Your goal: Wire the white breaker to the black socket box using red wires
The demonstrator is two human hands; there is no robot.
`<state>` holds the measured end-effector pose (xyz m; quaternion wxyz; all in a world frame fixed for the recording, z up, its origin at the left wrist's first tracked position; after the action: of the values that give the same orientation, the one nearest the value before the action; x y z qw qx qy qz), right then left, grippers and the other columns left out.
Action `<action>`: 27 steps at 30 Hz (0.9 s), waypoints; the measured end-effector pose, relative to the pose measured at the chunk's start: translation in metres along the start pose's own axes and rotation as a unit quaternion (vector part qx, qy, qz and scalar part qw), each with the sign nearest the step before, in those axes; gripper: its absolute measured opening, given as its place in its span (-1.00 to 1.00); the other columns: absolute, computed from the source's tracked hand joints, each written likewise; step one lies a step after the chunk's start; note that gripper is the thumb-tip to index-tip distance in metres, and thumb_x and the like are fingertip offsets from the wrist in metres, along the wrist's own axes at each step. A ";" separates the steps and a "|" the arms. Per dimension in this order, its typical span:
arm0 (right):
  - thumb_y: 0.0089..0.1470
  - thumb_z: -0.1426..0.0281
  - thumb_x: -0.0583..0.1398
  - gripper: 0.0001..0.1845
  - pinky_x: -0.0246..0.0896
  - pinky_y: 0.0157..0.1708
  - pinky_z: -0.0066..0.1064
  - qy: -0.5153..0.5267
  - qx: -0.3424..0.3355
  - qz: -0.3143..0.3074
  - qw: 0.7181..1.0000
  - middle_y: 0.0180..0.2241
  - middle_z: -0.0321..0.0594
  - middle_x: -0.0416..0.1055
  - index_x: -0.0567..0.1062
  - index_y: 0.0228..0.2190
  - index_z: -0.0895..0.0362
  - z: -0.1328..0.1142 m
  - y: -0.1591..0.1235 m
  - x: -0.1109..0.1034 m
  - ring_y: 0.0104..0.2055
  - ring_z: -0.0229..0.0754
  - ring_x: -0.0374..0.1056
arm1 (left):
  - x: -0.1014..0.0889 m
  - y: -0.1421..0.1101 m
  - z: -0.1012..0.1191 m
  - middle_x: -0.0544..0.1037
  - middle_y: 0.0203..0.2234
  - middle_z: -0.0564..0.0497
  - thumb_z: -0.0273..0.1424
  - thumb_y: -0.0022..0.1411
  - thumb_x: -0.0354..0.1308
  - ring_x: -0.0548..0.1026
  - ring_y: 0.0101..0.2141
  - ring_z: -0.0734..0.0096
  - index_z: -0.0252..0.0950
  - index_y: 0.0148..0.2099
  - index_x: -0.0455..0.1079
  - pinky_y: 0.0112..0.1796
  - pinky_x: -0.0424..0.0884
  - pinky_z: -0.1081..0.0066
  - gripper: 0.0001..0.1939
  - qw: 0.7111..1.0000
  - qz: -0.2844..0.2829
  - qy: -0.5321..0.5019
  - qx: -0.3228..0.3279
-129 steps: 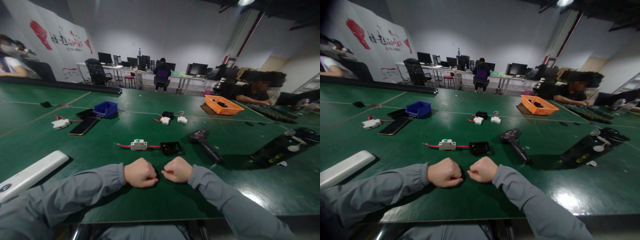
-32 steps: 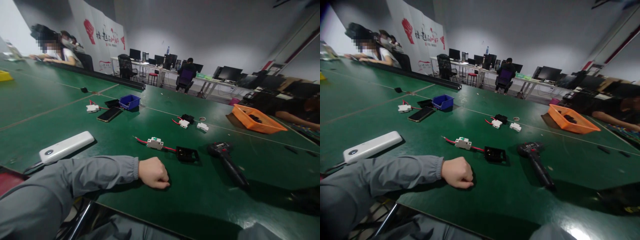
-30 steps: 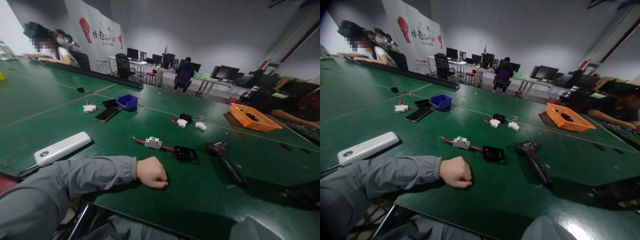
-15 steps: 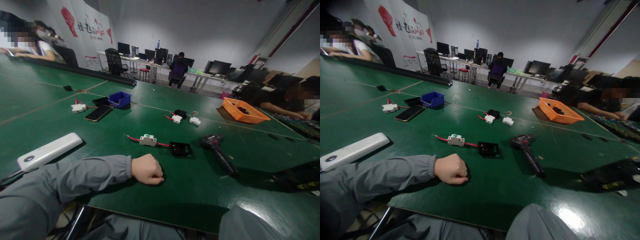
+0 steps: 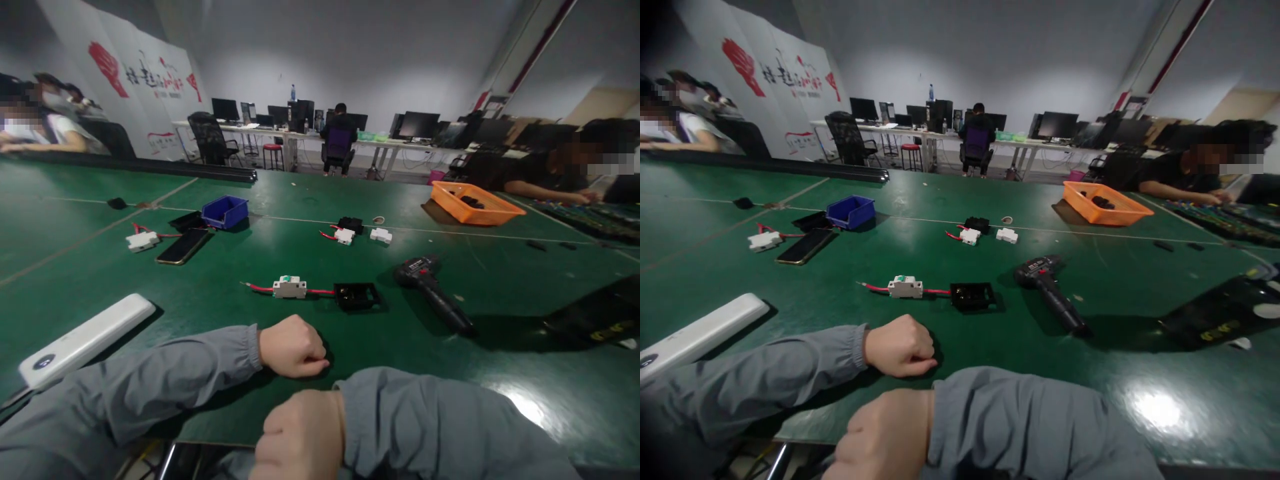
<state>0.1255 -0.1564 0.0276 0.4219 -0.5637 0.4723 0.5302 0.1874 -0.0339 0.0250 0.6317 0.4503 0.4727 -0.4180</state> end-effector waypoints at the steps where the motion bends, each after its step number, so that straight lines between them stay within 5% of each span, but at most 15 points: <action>1: 0.25 0.29 0.14 -0.78 0.36 -0.36 -0.46 0.005 -0.022 -0.020 1.000 -0.30 -0.30 0.54 0.53 -0.40 0.03 0.000 0.005 0.005 -0.30 -0.28 0.44 | 0.001 0.000 0.000 0.49 -0.59 0.06 -0.30 0.34 0.03 0.45 -0.48 0.50 -0.25 -0.51 0.30 -0.48 0.16 0.39 -0.65 1.000 -0.002 0.003 0.003; 6: 0.21 0.42 0.15 -0.79 0.17 -0.63 -0.42 0.077 -0.015 -0.060 0.995 -0.37 -0.27 0.58 0.53 -0.44 0.04 0.015 0.018 0.017 -0.39 -0.26 0.48 | 0.000 -0.002 0.004 0.47 -0.59 0.07 -0.32 0.36 0.00 0.42 -0.49 0.49 -0.26 -0.48 0.30 -0.48 0.15 0.35 -0.67 0.999 -0.009 0.028 0.029; 12: 0.16 0.40 0.15 -0.87 0.09 -0.68 -0.43 0.141 0.004 -0.069 0.988 -0.28 -0.26 0.59 0.52 -0.38 0.04 0.024 0.013 0.018 -0.34 -0.23 0.48 | -0.050 0.018 -0.001 0.38 -0.56 0.04 -0.36 0.37 -0.02 0.35 -0.48 0.43 -0.27 -0.46 0.30 -0.47 0.17 0.33 -0.68 0.988 0.048 0.149 -0.001; 15: 0.21 0.33 0.08 -0.80 0.08 -0.67 -0.41 0.129 0.016 -0.039 0.991 -0.24 -0.26 0.58 0.50 -0.32 0.06 0.030 0.015 0.025 -0.30 -0.20 0.46 | -0.064 0.039 -0.014 0.46 -0.36 -0.01 -0.27 0.38 -0.02 0.42 -0.33 0.35 -0.26 -0.23 0.39 -0.35 0.29 0.32 -0.77 0.976 0.018 0.213 -0.051; 19: 0.24 0.24 0.03 -0.74 0.03 -0.66 -0.38 0.105 0.039 0.006 0.994 -0.26 -0.30 0.56 0.48 -0.33 0.05 0.037 0.019 0.035 -0.32 -0.19 0.43 | -0.056 0.057 -0.038 0.43 -0.06 -0.11 -0.09 0.36 -0.01 0.45 -0.15 0.25 -0.23 0.05 0.33 -0.21 0.39 0.27 -0.61 0.968 -0.045 0.227 -0.102; 27: 0.23 0.21 0.01 -0.70 0.02 -0.66 -0.41 0.124 0.054 -0.036 0.990 -0.24 -0.31 0.55 0.50 -0.27 0.03 0.040 0.016 0.031 -0.29 -0.19 0.42 | -0.039 0.062 -0.061 0.38 -0.02 -0.12 -0.11 0.40 -0.09 0.46 -0.16 0.26 -0.19 0.08 0.32 -0.18 0.44 0.28 -0.62 0.963 -0.086 0.224 -0.121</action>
<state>0.1017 -0.1235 -0.0064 0.4089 -0.6184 0.5284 0.4138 0.2250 0.0440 0.0647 0.5209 0.4099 0.6866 -0.2987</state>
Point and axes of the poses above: each hand's wrist, its own y-axis towards the middle knuckle, its own x-axis out of the palm, z = x × y, the point moved 9 cm from there along y, towards the middle knuckle
